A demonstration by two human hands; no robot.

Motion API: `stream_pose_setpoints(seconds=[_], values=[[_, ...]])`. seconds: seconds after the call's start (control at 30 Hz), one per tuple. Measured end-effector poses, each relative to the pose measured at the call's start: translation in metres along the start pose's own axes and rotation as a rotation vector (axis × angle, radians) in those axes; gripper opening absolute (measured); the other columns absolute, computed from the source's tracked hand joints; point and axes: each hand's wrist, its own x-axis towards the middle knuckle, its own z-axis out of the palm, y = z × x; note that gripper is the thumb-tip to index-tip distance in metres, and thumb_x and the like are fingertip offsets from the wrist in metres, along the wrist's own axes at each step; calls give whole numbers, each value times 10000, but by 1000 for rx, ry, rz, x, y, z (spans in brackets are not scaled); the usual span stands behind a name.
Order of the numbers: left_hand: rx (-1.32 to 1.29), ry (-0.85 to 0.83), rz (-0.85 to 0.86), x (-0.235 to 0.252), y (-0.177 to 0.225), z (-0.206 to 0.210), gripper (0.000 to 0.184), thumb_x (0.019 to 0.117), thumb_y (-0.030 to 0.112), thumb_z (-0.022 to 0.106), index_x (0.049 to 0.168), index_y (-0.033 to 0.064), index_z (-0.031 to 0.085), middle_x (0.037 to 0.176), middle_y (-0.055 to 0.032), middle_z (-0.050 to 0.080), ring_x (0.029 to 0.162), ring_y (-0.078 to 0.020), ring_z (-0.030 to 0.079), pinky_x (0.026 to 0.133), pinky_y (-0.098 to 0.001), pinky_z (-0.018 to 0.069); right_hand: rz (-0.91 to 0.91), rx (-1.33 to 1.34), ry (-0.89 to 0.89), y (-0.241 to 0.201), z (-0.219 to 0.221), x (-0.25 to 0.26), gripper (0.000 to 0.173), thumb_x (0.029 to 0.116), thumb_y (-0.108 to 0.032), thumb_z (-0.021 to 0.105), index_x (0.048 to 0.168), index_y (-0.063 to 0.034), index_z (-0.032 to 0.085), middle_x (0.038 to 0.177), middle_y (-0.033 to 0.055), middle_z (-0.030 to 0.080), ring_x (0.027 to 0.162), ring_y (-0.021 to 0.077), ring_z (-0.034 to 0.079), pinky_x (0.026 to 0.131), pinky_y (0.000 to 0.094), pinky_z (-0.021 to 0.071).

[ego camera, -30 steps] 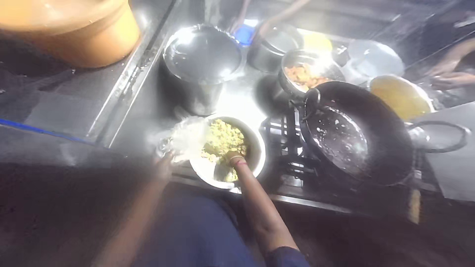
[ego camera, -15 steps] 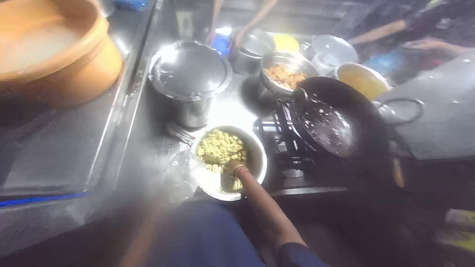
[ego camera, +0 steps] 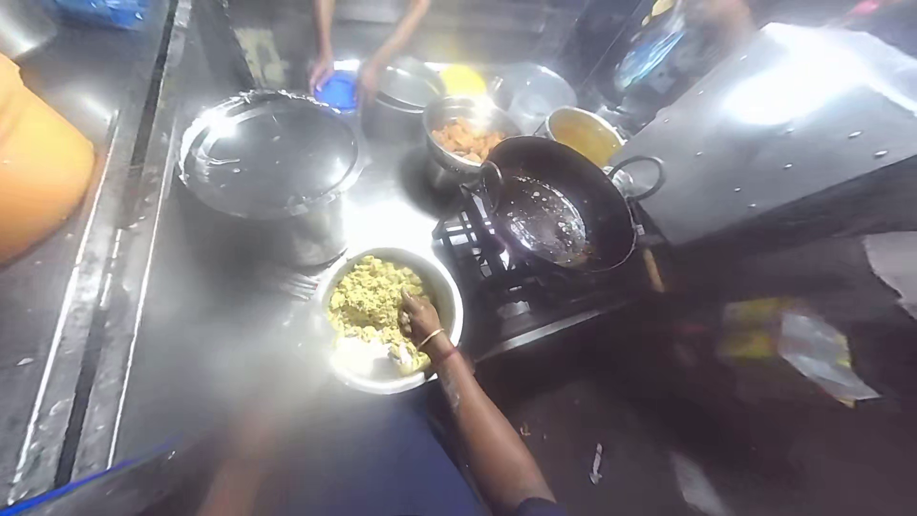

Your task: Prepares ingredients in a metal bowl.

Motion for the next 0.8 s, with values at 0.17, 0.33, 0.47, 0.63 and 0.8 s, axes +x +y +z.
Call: stream_pose_setpoints(seconds=[0.17,0.33,0.47,0.63,0.8], values=[[1,-24,-50,4,-5,17,356,1074,139,281,1020,126,633,855,57,738,800,-38,713,737,-238,617,20,-118,147,10,-9,-2,431,1099,-414,444,899,-61,592,626,5,490,471,98,446,443,262,400],[25,-47,-83,-1,-3,33,372,1100,163,244,1184,59,591,966,9,751,887,-85,730,789,-279,628,77,109,71,15,-23,-7,318,1109,-323,426,1181,-53,577,787,32,605,516,65,488,448,214,411],[33,-10,-89,-8,-1,44,329,1103,124,280,1190,37,586,961,9,750,885,-81,730,786,-275,628,23,414,98,8,-27,-15,353,1108,-289,419,1286,-13,546,990,124,672,738,195,677,630,335,587],[43,-42,-46,-4,-7,36,288,1067,123,352,1231,47,576,995,20,746,913,-77,722,813,-272,620,-124,301,234,0,-19,-16,514,1118,-422,372,726,-121,514,485,-51,408,367,55,389,360,225,373],[48,-8,-33,-3,-8,28,299,1070,120,336,1264,33,546,1014,15,739,929,-64,718,823,-264,618,-61,-218,9,8,-30,-11,338,988,-44,589,1310,42,535,1127,180,626,876,217,665,754,372,596]])
